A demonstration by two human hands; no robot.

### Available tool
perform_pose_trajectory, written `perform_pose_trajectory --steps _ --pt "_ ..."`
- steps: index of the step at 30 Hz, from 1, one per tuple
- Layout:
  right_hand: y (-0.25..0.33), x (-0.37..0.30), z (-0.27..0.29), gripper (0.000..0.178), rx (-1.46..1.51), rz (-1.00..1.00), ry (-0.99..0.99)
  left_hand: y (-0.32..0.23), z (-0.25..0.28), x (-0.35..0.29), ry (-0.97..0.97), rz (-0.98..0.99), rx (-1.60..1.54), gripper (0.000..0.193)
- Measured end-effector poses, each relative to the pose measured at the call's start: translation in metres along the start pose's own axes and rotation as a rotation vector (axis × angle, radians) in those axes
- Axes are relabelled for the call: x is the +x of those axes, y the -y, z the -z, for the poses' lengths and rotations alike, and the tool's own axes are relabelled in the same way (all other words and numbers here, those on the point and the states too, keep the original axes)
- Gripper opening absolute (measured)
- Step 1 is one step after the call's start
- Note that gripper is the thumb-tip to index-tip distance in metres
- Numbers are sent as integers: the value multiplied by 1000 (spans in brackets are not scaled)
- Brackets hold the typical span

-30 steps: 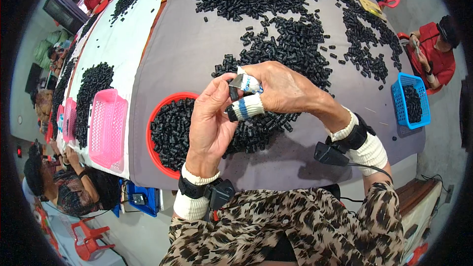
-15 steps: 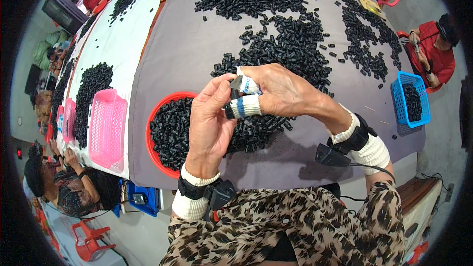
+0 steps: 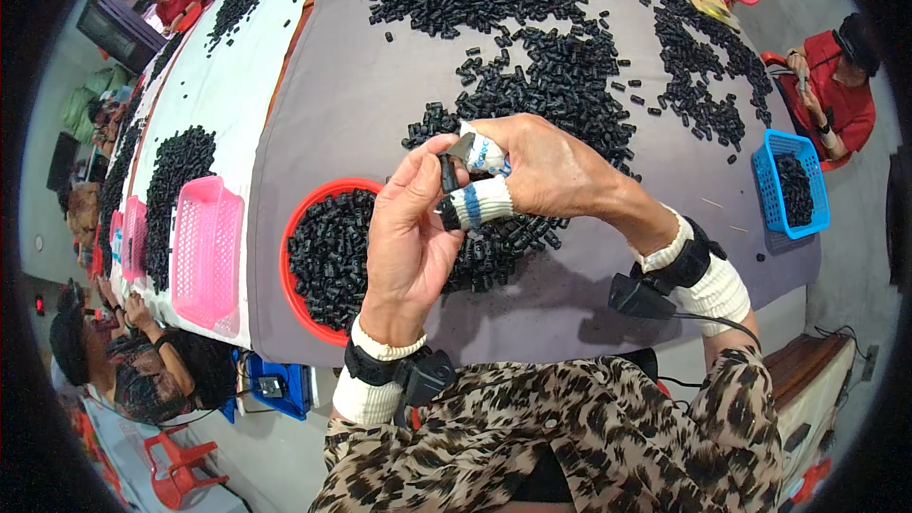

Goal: The recorder is shown picking up small black shoe components and assembling them into a bundle.

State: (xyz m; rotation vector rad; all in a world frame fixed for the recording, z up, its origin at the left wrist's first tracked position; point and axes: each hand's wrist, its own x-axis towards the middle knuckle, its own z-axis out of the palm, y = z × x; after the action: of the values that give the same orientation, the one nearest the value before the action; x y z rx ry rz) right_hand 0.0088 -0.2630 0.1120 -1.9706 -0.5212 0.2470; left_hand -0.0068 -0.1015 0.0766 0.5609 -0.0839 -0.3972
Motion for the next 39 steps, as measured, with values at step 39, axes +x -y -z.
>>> perform_pose_trajectory --steps 39 --pt "-4 1 -6 33 41 28 16 1 3 3 24 -17 34 25"
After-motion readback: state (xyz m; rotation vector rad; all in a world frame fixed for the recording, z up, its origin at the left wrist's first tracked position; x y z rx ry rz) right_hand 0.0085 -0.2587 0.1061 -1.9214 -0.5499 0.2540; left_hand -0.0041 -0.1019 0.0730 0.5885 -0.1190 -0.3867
